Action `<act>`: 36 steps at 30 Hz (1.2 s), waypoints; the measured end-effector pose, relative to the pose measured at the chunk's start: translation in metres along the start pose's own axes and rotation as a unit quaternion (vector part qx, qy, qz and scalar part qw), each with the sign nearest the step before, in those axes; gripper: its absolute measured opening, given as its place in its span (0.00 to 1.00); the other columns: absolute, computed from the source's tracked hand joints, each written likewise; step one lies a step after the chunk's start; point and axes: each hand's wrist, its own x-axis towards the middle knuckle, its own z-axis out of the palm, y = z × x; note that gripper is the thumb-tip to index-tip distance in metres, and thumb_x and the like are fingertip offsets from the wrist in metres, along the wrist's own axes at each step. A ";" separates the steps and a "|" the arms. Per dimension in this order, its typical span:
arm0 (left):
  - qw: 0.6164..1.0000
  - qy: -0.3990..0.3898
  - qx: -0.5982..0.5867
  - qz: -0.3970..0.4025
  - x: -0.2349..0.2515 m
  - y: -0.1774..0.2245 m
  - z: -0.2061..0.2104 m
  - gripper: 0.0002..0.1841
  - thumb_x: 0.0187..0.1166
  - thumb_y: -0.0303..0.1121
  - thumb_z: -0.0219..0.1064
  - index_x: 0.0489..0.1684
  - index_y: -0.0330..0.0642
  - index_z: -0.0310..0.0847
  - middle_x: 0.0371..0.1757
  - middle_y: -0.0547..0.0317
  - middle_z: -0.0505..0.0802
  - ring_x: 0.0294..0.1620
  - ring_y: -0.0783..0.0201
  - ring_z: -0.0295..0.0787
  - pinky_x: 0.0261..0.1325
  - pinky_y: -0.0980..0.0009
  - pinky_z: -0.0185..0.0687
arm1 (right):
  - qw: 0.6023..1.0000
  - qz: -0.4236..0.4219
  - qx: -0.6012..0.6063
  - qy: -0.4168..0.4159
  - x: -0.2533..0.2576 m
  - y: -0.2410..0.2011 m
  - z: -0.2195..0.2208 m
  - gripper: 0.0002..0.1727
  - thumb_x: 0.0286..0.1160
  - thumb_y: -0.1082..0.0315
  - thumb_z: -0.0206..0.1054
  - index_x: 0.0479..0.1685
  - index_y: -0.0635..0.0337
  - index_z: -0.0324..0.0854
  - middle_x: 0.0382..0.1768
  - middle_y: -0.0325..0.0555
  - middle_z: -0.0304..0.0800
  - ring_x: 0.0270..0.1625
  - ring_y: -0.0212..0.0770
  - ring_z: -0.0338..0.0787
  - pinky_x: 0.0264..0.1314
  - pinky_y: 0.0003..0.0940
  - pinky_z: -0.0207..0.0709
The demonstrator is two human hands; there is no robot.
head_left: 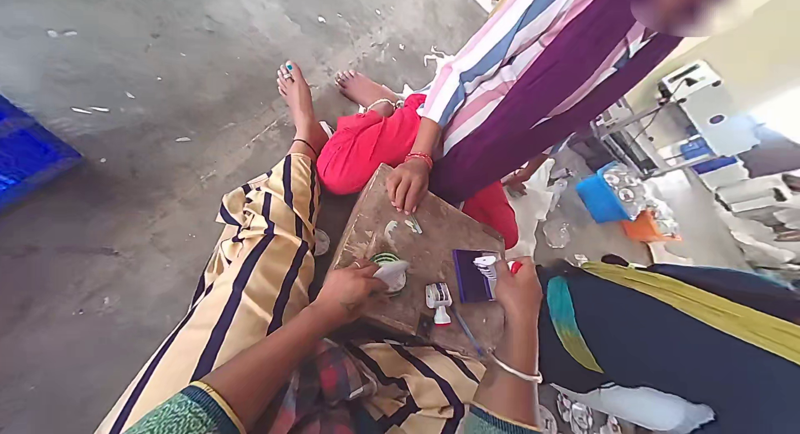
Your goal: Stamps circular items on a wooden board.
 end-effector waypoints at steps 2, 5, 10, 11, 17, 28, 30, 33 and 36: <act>1.000 0.017 -0.011 0.002 0.001 0.000 0.001 0.11 0.82 0.34 0.67 0.45 0.39 0.96 0.59 0.42 0.94 0.68 0.39 0.88 0.64 0.39 0.81 | 0.999 0.035 -0.030 -0.028 0.020 0.017 0.009 0.26 0.88 0.60 0.58 0.73 0.75 0.72 0.61 0.76 0.84 0.66 0.71 0.84 0.69 0.67 0.71; 0.998 -0.012 -0.031 -0.046 0.002 0.004 -0.003 0.12 0.82 0.36 0.68 0.44 0.39 0.96 0.58 0.42 0.95 0.63 0.38 0.90 0.61 0.37 0.80 | 0.993 0.063 -0.067 -0.074 0.026 0.027 0.028 0.26 0.89 0.59 0.57 0.74 0.73 0.71 0.64 0.73 0.83 0.69 0.69 0.83 0.71 0.66 0.71; 0.983 -0.078 -0.057 -0.154 0.011 0.013 -0.021 0.18 0.74 0.45 0.77 0.40 0.34 0.93 0.48 0.38 0.94 0.57 0.38 0.90 0.63 0.37 0.76 | 0.999 0.030 -0.006 -0.036 0.010 0.021 0.014 0.25 0.89 0.61 0.58 0.71 0.75 0.72 0.59 0.74 0.85 0.63 0.69 0.85 0.66 0.66 0.72; 0.982 -0.075 -0.072 -0.161 0.012 0.012 -0.022 0.19 0.74 0.46 0.77 0.39 0.33 0.92 0.45 0.38 0.94 0.55 0.38 0.90 0.61 0.37 0.76 | 0.999 0.000 0.024 -0.024 0.000 0.015 0.009 0.23 0.88 0.62 0.58 0.68 0.76 0.73 0.55 0.73 0.85 0.58 0.66 0.86 0.62 0.64 0.73; 0.977 0.004 -0.145 -0.157 0.010 0.002 -0.017 0.17 0.89 0.37 0.60 0.57 0.27 0.82 0.44 0.35 0.92 0.50 0.38 0.91 0.60 0.39 0.79 | 0.964 -0.223 0.116 -0.086 -0.066 -0.032 0.004 0.16 0.80 0.63 0.61 0.51 0.71 0.79 0.33 0.50 0.85 0.34 0.41 0.84 0.38 0.45 0.77; 0.994 0.052 -0.066 -0.071 0.005 0.000 -0.008 0.26 0.85 0.21 0.53 0.83 0.48 0.75 0.66 0.31 0.89 0.54 0.30 0.92 0.55 0.34 0.83 | 0.979 -0.180 0.031 -0.086 -0.061 -0.046 0.034 0.22 0.82 0.65 0.63 0.64 0.78 0.76 0.44 0.69 0.89 0.47 0.63 0.91 0.51 0.62 0.81; 0.999 0.027 -0.034 -0.028 0.000 0.000 -0.001 0.20 0.84 0.26 0.59 0.70 0.50 0.88 0.61 0.33 0.92 0.53 0.30 0.92 0.51 0.33 0.83 | 0.995 -0.097 0.026 -0.020 -0.036 -0.020 0.010 0.24 0.84 0.64 0.61 0.68 0.79 0.73 0.51 0.74 0.87 0.54 0.67 0.89 0.58 0.65 0.78; 1.000 -0.009 0.015 -0.008 0.000 0.003 -0.002 0.19 0.83 0.43 0.67 0.64 0.43 0.90 0.65 0.35 0.91 0.57 0.32 0.92 0.53 0.34 0.83 | 0.999 0.019 -0.041 -0.024 0.009 0.015 0.019 0.27 0.88 0.61 0.58 0.74 0.77 0.71 0.60 0.78 0.84 0.65 0.73 0.85 0.68 0.69 0.72; 1.000 0.006 0.025 -0.012 0.001 0.005 0.001 0.15 0.86 0.36 0.61 0.49 0.38 0.94 0.65 0.36 0.92 0.59 0.32 0.92 0.53 0.35 0.83 | 0.995 0.054 -0.067 -0.052 0.021 0.019 0.028 0.26 0.89 0.60 0.58 0.74 0.73 0.71 0.61 0.74 0.84 0.66 0.70 0.85 0.67 0.67 0.72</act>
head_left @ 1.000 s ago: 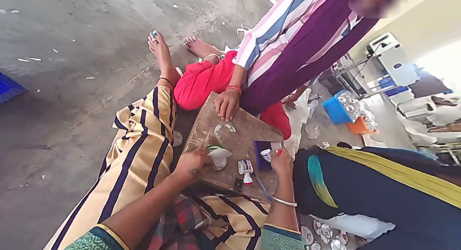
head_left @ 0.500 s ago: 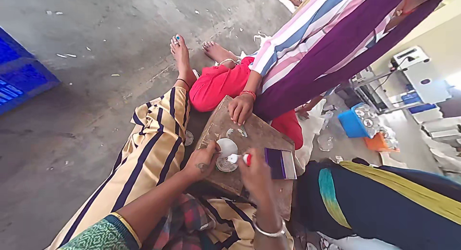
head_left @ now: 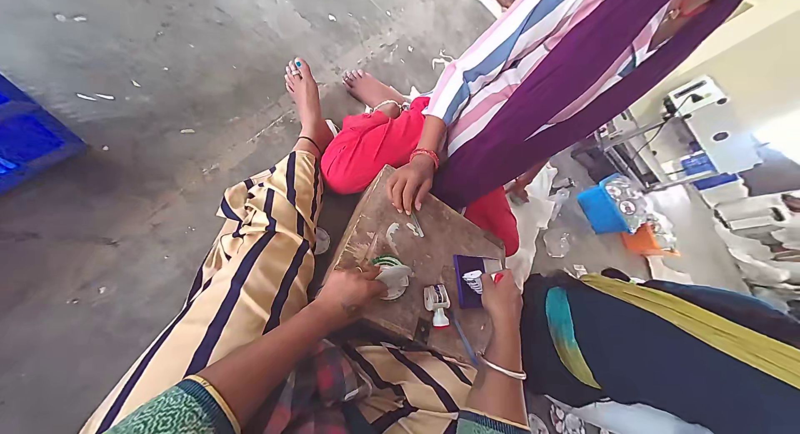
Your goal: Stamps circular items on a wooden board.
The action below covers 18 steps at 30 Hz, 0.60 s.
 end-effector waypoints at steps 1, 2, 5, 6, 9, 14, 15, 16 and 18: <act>1.000 -0.006 -0.014 -0.016 -0.001 0.001 -0.001 0.15 0.86 0.36 0.61 0.48 0.38 0.94 0.63 0.38 0.93 0.57 0.33 0.93 0.52 0.34 0.83 | 1.000 -0.003 0.009 0.003 -0.006 0.000 -0.002 0.25 0.89 0.60 0.58 0.73 0.72 0.71 0.61 0.74 0.85 0.65 0.69 0.85 0.67 0.67 0.73; 0.998 -0.018 -0.034 -0.041 0.000 0.002 -0.004 0.15 0.86 0.38 0.62 0.48 0.39 0.94 0.61 0.39 0.94 0.57 0.34 0.93 0.54 0.34 0.81 | 1.000 -0.012 0.026 0.011 -0.013 -0.002 -0.006 0.24 0.89 0.60 0.58 0.72 0.72 0.72 0.60 0.73 0.85 0.64 0.68 0.86 0.66 0.66 0.73; 0.990 -0.022 -0.093 -0.104 0.005 0.003 -0.010 0.15 0.79 0.41 0.71 0.43 0.37 0.95 0.48 0.38 0.96 0.53 0.37 0.93 0.58 0.35 0.79 | 0.987 -0.113 0.112 0.026 -0.042 -0.015 -0.019 0.20 0.85 0.65 0.60 0.63 0.76 0.75 0.48 0.68 0.85 0.51 0.60 0.85 0.56 0.61 0.74; 0.986 -0.032 -0.105 -0.128 0.007 0.005 -0.015 0.16 0.77 0.43 0.73 0.42 0.35 0.94 0.46 0.38 0.95 0.53 0.38 0.92 0.59 0.36 0.78 | 0.979 -0.152 0.132 0.024 -0.055 -0.020 -0.021 0.18 0.84 0.66 0.60 0.59 0.75 0.76 0.43 0.63 0.85 0.45 0.54 0.84 0.50 0.57 0.74; 0.973 -0.035 -0.148 -0.174 0.014 0.004 -0.022 0.21 0.78 0.46 0.73 0.43 0.31 0.90 0.42 0.37 0.94 0.51 0.38 0.91 0.59 0.37 0.77 | 0.954 -0.242 0.176 0.016 -0.080 -0.034 -0.022 0.14 0.80 0.64 0.59 0.49 0.70 0.78 0.33 0.43 0.81 0.34 0.32 0.78 0.39 0.35 0.73; 0.974 -0.002 -0.157 -0.163 0.012 -0.001 -0.018 0.20 0.90 0.41 0.59 0.52 0.27 0.82 0.41 0.34 0.91 0.48 0.37 0.90 0.55 0.39 0.79 | 0.937 -0.308 0.162 -0.012 -0.092 -0.046 -0.018 0.14 0.79 0.62 0.60 0.47 0.67 0.79 0.29 0.41 0.82 0.28 0.31 0.79 0.33 0.34 0.74; 0.974 0.003 -0.155 -0.164 0.011 -0.001 -0.018 0.19 0.91 0.40 0.58 0.53 0.26 0.81 0.40 0.34 0.91 0.47 0.37 0.90 0.55 0.39 0.80 | 0.935 -0.319 0.151 -0.021 -0.093 -0.049 -0.016 0.14 0.80 0.63 0.60 0.48 0.68 0.80 0.29 0.44 0.83 0.29 0.36 0.80 0.34 0.39 0.74; 0.975 0.010 -0.154 -0.163 0.011 -0.001 -0.017 0.18 0.91 0.38 0.57 0.54 0.26 0.81 0.41 0.33 0.91 0.47 0.36 0.91 0.55 0.40 0.81 | 0.933 -0.330 0.138 -0.027 -0.093 -0.052 -0.013 0.15 0.80 0.63 0.61 0.48 0.68 0.80 0.30 0.46 0.84 0.30 0.39 0.82 0.34 0.42 0.75; 0.977 0.024 -0.146 -0.154 0.010 -0.003 -0.014 0.17 0.92 0.36 0.56 0.55 0.25 0.80 0.42 0.32 0.91 0.49 0.35 0.92 0.56 0.39 0.81 | 0.932 -0.345 0.099 -0.043 -0.092 -0.060 -0.002 0.15 0.80 0.62 0.62 0.49 0.68 0.81 0.30 0.50 0.86 0.32 0.46 0.86 0.36 0.49 0.78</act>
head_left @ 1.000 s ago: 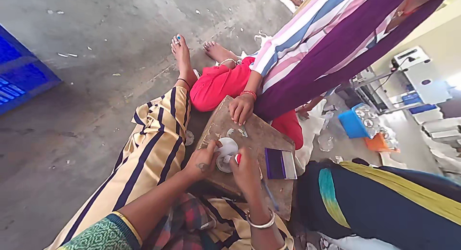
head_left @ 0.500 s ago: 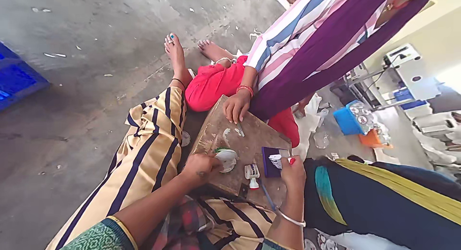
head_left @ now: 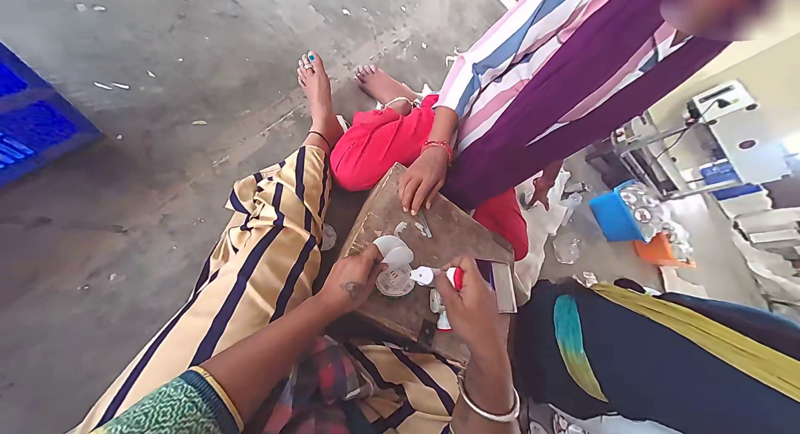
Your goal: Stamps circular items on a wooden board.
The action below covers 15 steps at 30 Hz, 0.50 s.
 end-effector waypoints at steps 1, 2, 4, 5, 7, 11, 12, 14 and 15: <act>1.000 0.002 0.002 0.004 0.000 -0.002 0.000 0.17 0.92 0.35 0.56 0.56 0.25 0.80 0.43 0.32 0.91 0.50 0.34 0.91 0.57 0.39 0.81 | 0.999 0.007 -0.017 -0.028 0.004 -0.003 0.009 0.16 0.80 0.62 0.64 0.51 0.70 0.82 0.33 0.55 0.88 0.35 0.51 0.89 0.40 0.53 0.80; 1.000 0.008 0.005 0.010 0.000 -0.003 0.002 0.17 0.91 0.35 0.56 0.57 0.25 0.80 0.43 0.31 0.91 0.49 0.34 0.92 0.56 0.38 0.81 | 0.996 0.029 -0.035 -0.076 0.009 -0.008 0.020 0.18 0.82 0.63 0.64 0.56 0.71 0.81 0.37 0.60 0.89 0.41 0.57 0.91 0.46 0.59 0.81; 0.999 0.027 0.009 0.024 -0.002 -0.005 0.006 0.16 0.90 0.33 0.57 0.61 0.26 0.79 0.41 0.31 0.92 0.47 0.31 0.92 0.54 0.36 0.82 | 0.987 0.065 -0.062 -0.134 0.013 -0.013 0.041 0.18 0.83 0.62 0.63 0.59 0.70 0.80 0.39 0.61 0.91 0.45 0.61 0.92 0.50 0.61 0.80; 0.998 0.040 0.013 0.037 -0.002 -0.005 0.007 0.17 0.90 0.32 0.57 0.67 0.29 0.77 0.43 0.30 0.92 0.46 0.30 0.92 0.53 0.35 0.82 | 0.986 0.070 -0.067 -0.138 0.013 -0.013 0.042 0.18 0.84 0.62 0.63 0.59 0.69 0.79 0.39 0.60 0.90 0.45 0.61 0.92 0.50 0.60 0.80; 0.995 0.064 0.033 0.075 -0.004 -0.007 0.012 0.21 0.87 0.26 0.56 0.77 0.39 0.77 0.51 0.30 0.93 0.46 0.29 0.93 0.50 0.34 0.84 | 0.990 0.078 -0.043 -0.109 0.007 -0.008 0.034 0.19 0.84 0.63 0.61 0.61 0.71 0.78 0.40 0.61 0.90 0.45 0.60 0.91 0.49 0.60 0.80; 0.989 0.003 0.101 0.103 -0.009 -0.005 0.012 0.25 0.81 0.17 0.53 0.68 0.50 0.88 0.60 0.29 0.91 0.47 0.28 0.92 0.45 0.33 0.83 | 0.983 0.159 -0.033 0.085 0.003 0.027 -0.017 0.22 0.83 0.64 0.63 0.63 0.77 0.76 0.44 0.69 0.88 0.47 0.63 0.89 0.52 0.63 0.78; 0.986 -0.012 0.119 0.112 -0.010 -0.004 0.012 0.23 0.82 0.19 0.53 0.66 0.48 0.89 0.62 0.32 0.91 0.48 0.29 0.93 0.44 0.34 0.84 | 0.972 0.202 -0.045 0.108 0.007 0.041 -0.025 0.22 0.84 0.64 0.62 0.65 0.77 0.75 0.47 0.72 0.87 0.50 0.65 0.88 0.54 0.65 0.76; 0.981 -0.034 0.145 0.127 -0.010 -0.001 0.010 0.19 0.85 0.27 0.55 0.68 0.44 0.87 0.67 0.36 0.90 0.50 0.31 0.93 0.46 0.36 0.84 | 0.948 0.291 -0.082 0.098 0.022 0.070 -0.028 0.24 0.87 0.62 0.59 0.70 0.74 0.73 0.54 0.73 0.86 0.58 0.68 0.87 0.61 0.66 0.74; 0.979 -0.044 0.148 0.134 -0.011 -0.002 0.010 0.18 0.87 0.34 0.58 0.68 0.42 0.87 0.68 0.36 0.89 0.53 0.32 0.92 0.49 0.36 0.84 | 0.939 0.322 -0.092 0.079 0.028 0.083 -0.023 0.25 0.88 0.61 0.58 0.74 0.74 0.71 0.59 0.74 0.86 0.63 0.70 0.86 0.65 0.67 0.73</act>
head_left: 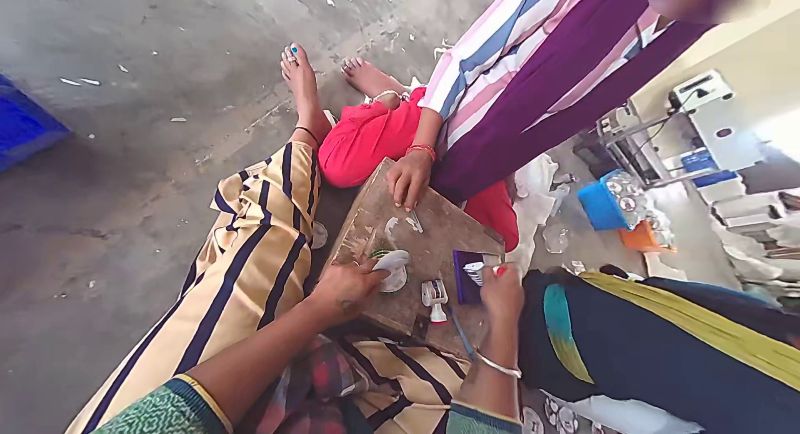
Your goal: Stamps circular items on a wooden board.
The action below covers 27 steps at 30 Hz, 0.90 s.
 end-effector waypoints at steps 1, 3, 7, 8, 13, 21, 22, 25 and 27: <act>1.000 0.001 0.005 0.012 -0.001 -0.001 0.002 0.18 0.87 0.40 0.62 0.66 0.41 0.87 0.68 0.37 0.89 0.54 0.33 0.92 0.50 0.37 0.84 | 1.000 0.019 -0.014 -0.011 0.007 0.006 0.008 0.26 0.89 0.60 0.58 0.74 0.73 0.71 0.60 0.74 0.85 0.65 0.70 0.85 0.67 0.66 0.73; 1.000 0.017 0.009 0.024 -0.002 -0.003 0.005 0.16 0.86 0.39 0.64 0.57 0.38 0.91 0.68 0.36 0.90 0.55 0.32 0.93 0.49 0.36 0.84 | 0.999 0.029 -0.014 -0.013 0.008 0.006 0.009 0.25 0.89 0.60 0.57 0.74 0.73 0.71 0.61 0.73 0.85 0.66 0.69 0.85 0.68 0.65 0.72; 0.998 0.033 -0.045 -0.021 -0.001 -0.001 0.002 0.13 0.84 0.35 0.64 0.46 0.38 0.95 0.55 0.38 0.95 0.51 0.34 0.94 0.49 0.34 0.82 | 0.996 -0.053 0.073 0.018 -0.021 -0.003 -0.011 0.21 0.87 0.64 0.59 0.66 0.75 0.74 0.49 0.70 0.85 0.52 0.62 0.86 0.57 0.61 0.74; 0.996 0.027 -0.068 -0.041 0.000 -0.001 0.000 0.13 0.83 0.36 0.66 0.46 0.38 0.95 0.51 0.38 0.96 0.51 0.35 0.94 0.52 0.34 0.81 | 0.990 -0.094 0.102 0.012 -0.032 -0.006 -0.015 0.20 0.85 0.65 0.60 0.62 0.76 0.75 0.45 0.67 0.85 0.48 0.57 0.85 0.53 0.59 0.74; 0.977 0.012 -0.157 -0.144 0.012 0.001 -0.014 0.19 0.80 0.43 0.72 0.40 0.29 0.89 0.41 0.36 0.93 0.50 0.37 0.91 0.58 0.36 0.77 | 0.955 -0.255 0.141 -0.062 -0.073 -0.029 -0.010 0.15 0.80 0.62 0.61 0.49 0.69 0.79 0.30 0.47 0.84 0.31 0.40 0.83 0.36 0.44 0.76; 0.976 0.103 -0.151 -0.117 0.009 -0.007 -0.003 0.17 0.89 0.32 0.59 0.67 0.27 0.76 0.42 0.32 0.92 0.46 0.33 0.92 0.55 0.37 0.83 | 0.946 -0.280 0.002 -0.165 -0.079 -0.074 0.032 0.18 0.82 0.64 0.65 0.58 0.71 0.80 0.40 0.62 0.90 0.46 0.61 0.91 0.51 0.61 0.81; 0.977 0.110 -0.150 -0.103 0.008 -0.009 0.001 0.19 0.88 0.30 0.59 0.73 0.30 0.74 0.46 0.31 0.93 0.48 0.33 0.93 0.56 0.36 0.83 | 0.945 -0.272 -0.016 -0.181 -0.079 -0.076 0.040 0.16 0.83 0.64 0.64 0.57 0.69 0.80 0.39 0.61 0.90 0.46 0.60 0.91 0.51 0.59 0.80; 0.981 0.114 -0.141 -0.068 0.008 -0.011 0.002 0.22 0.87 0.24 0.55 0.80 0.41 0.75 0.55 0.30 0.92 0.51 0.31 0.92 0.56 0.34 0.82 | 0.948 -0.257 0.015 -0.190 -0.069 -0.070 0.035 0.17 0.84 0.63 0.63 0.61 0.69 0.78 0.39 0.60 0.89 0.44 0.58 0.90 0.50 0.58 0.79; 0.986 0.111 -0.111 -0.046 0.008 -0.010 0.001 0.26 0.84 0.19 0.53 0.79 0.48 0.79 0.60 0.29 0.90 0.50 0.29 0.92 0.52 0.33 0.83 | 0.966 -0.218 0.067 -0.118 -0.059 -0.058 0.013 0.20 0.83 0.64 0.64 0.63 0.71 0.78 0.39 0.62 0.89 0.43 0.57 0.90 0.50 0.59 0.80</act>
